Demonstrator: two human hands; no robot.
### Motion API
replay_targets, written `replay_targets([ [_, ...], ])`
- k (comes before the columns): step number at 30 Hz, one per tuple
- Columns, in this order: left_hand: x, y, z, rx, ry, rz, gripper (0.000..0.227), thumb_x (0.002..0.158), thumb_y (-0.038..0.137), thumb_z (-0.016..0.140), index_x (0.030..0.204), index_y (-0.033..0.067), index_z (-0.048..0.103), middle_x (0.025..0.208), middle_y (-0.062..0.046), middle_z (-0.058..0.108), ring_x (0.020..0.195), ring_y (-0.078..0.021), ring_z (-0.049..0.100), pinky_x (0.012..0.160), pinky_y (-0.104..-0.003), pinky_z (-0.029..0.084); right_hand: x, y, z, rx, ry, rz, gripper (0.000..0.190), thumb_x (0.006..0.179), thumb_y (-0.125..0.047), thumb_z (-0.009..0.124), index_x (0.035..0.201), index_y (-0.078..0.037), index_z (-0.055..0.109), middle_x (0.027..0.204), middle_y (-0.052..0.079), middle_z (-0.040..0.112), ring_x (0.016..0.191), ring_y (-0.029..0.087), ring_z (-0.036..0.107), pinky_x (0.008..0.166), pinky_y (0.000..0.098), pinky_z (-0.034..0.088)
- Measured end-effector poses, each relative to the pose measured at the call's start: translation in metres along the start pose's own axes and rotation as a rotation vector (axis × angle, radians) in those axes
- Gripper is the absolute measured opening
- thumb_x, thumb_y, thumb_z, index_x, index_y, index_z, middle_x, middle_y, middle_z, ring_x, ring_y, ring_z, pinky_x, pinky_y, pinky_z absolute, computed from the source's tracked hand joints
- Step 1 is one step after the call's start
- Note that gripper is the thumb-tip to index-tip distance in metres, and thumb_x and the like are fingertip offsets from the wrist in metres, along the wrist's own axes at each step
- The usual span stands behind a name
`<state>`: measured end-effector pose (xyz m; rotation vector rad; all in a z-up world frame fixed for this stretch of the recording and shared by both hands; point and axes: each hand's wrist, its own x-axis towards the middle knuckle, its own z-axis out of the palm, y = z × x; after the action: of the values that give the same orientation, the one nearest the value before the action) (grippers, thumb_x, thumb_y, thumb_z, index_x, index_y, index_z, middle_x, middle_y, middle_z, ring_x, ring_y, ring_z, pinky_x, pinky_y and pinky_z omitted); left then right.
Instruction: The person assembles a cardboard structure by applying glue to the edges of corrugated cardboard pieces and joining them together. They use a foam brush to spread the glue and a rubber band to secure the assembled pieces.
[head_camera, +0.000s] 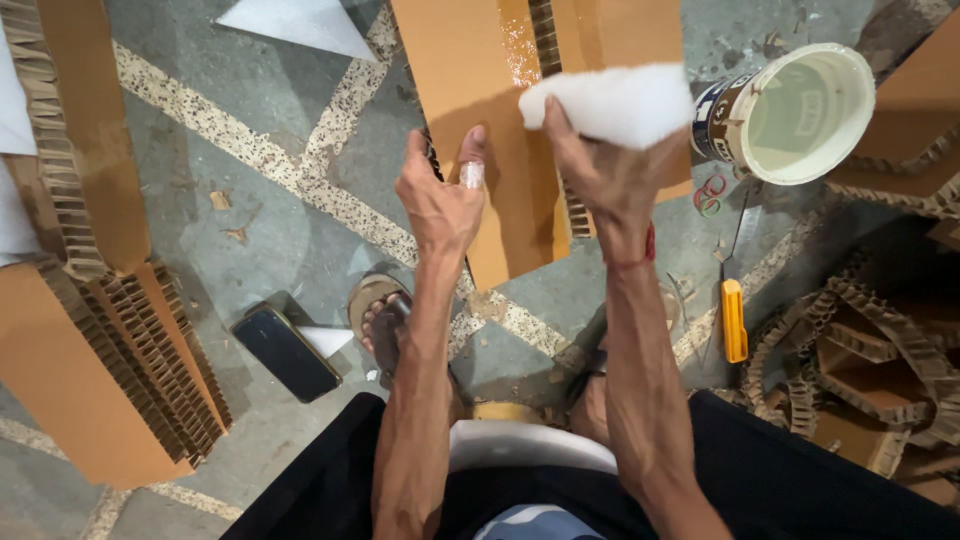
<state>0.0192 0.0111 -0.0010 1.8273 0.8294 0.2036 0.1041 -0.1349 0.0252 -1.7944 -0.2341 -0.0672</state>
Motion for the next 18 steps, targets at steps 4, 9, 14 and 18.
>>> replay_targets([
  [4,0.001,-0.008,0.003,0.047,-0.012,0.028,0.051,0.097,0.043,0.071,0.109,-0.0057,0.060,0.084,-0.020,0.074,0.074,-0.0307,0.076,0.063,-0.044,0.059,0.027,0.030,0.005,-0.518,-0.093,-0.134,0.035,0.096,-0.029,0.093,0.109,-0.003,0.074,0.100,0.012,0.077,0.084,0.025,0.079,0.075,0.0369,0.064],
  [9,0.004,-0.012,0.006,0.060,-0.035,-0.023,0.052,0.096,0.044,0.071,0.108,-0.0047,0.059,0.079,-0.018,0.071,0.066,-0.0278,0.073,0.050,-0.039,0.059,0.058,0.047,0.020,-0.311,-0.014,-0.030,0.071,0.084,-0.041,0.092,0.116,0.007,0.050,0.106,0.018,0.064,0.090,0.026,0.072,0.076,0.0386,0.063],
  [14,-0.001,-0.008,0.005,0.030,-0.051,-0.065,0.052,0.095,0.044,0.072,0.106,-0.0051,0.059,0.080,-0.017,0.073,0.069,-0.0277,0.075,0.052,-0.040,0.059,0.039,0.026,-0.002,-0.805,-0.139,-0.366,0.043,0.080,-0.027,0.088,0.108,0.001,0.071,0.099,0.022,0.066,0.087,0.044,0.063,0.078,0.0545,0.050],
  [18,-0.003,-0.006,0.004,-0.020,-0.019,0.035,0.052,0.098,0.042,0.073,0.113,-0.0062,0.061,0.089,-0.018,0.076,0.077,-0.0285,0.077,0.063,-0.042,0.062,0.008,-0.004,-0.031,-0.728,-0.430,-0.231,0.032,0.086,-0.027,0.084,0.103,-0.001,0.073,0.094,0.013,0.075,0.078,0.032,0.070,0.080,0.0512,0.050],
])
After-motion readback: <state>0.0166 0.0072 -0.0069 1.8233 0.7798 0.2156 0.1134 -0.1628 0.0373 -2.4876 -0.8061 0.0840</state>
